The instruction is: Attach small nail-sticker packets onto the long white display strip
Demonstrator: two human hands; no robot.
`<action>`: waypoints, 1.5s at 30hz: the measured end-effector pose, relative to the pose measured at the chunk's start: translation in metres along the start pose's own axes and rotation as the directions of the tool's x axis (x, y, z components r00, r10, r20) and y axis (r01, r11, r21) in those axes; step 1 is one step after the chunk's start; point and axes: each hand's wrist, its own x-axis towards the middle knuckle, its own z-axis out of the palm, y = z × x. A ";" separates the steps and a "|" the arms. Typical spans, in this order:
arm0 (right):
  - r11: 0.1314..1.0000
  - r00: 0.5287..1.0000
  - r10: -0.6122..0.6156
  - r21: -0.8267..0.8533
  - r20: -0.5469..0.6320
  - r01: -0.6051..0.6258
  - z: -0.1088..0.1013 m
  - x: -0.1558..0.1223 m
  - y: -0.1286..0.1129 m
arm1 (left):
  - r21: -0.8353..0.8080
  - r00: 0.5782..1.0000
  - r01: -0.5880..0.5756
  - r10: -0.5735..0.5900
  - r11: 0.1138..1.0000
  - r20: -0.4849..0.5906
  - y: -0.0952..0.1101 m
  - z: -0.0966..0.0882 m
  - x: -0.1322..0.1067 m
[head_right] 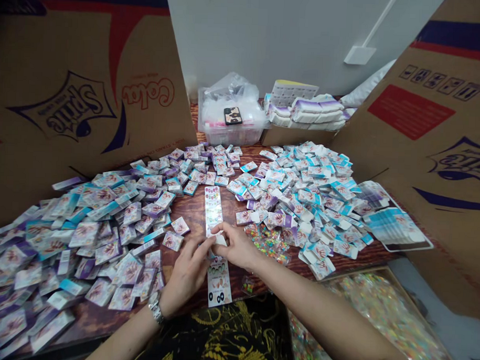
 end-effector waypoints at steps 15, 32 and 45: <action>0.935 0.909 -0.302 -0.276 -0.288 0.223 0.014 -0.026 -0.022 | -0.065 0.983 0.085 -0.094 0.994 -0.157 0.005 -0.008 0.006; 0.949 0.938 0.056 0.310 -0.342 0.056 0.028 -0.012 -0.025 | 0.035 0.981 0.060 -0.053 0.998 -0.187 0.006 -0.004 0.008; 0.978 0.894 -0.188 -0.159 -0.406 0.134 0.029 -0.012 -0.022 | 0.186 0.981 0.097 -0.062 0.978 -0.182 0.001 0.008 0.003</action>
